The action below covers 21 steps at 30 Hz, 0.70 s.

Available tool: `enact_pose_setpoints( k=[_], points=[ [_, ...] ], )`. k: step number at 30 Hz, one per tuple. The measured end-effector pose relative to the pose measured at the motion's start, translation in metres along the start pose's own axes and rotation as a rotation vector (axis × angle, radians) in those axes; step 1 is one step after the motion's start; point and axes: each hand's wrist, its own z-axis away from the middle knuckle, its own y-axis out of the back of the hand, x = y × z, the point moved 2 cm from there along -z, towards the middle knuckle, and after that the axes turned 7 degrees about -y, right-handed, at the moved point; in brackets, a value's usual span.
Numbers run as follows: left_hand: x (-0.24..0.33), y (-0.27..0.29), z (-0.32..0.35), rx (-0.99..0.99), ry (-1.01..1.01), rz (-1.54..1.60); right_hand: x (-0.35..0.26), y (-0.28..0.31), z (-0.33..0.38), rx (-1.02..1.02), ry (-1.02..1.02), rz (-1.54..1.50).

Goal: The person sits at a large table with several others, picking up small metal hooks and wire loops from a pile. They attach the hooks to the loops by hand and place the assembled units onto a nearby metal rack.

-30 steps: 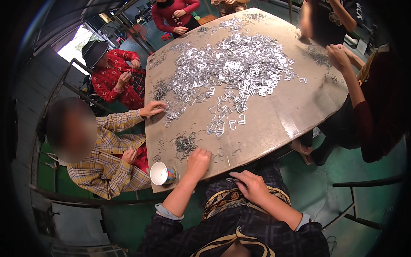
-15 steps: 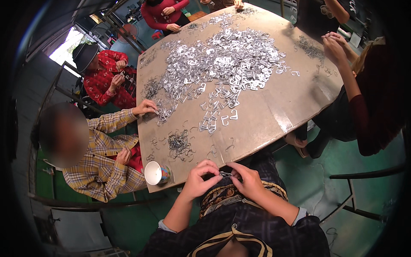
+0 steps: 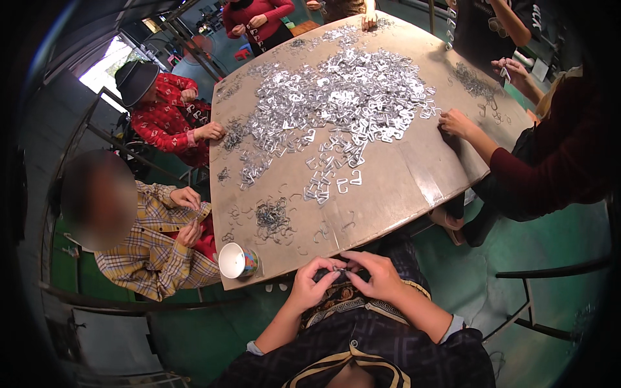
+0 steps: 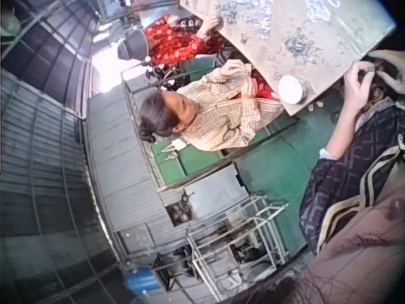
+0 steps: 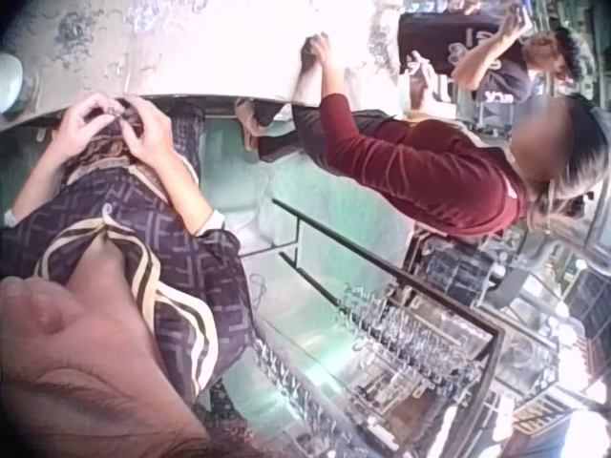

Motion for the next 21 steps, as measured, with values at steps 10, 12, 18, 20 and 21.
enact_pose_setpoints(
  k=[10, 12, 18, 20, 21],
  points=[
    [0.000, 0.001, 0.010, -0.010, -0.126, -0.206, 0.097, 0.017, -0.118, 0.413, -0.266, 0.579],
    [-0.001, -0.001, 0.010, -0.005, -0.138, -0.213, 0.104, 0.011, -0.139, 0.435, -0.313, 0.694],
    [-0.004, -0.004, 0.013, 0.001, -0.154, -0.256, 0.116, 0.001, -0.152, 0.484, -0.359, 0.712],
    [-0.006, -0.005, 0.013, -0.007, -0.153, -0.248, 0.116, 0.001, -0.153, 0.492, -0.361, 0.685],
    [-0.006, -0.006, 0.013, -0.014, -0.153, -0.254, 0.111, 0.001, -0.153, 0.498, -0.355, 0.677]
  ],
)
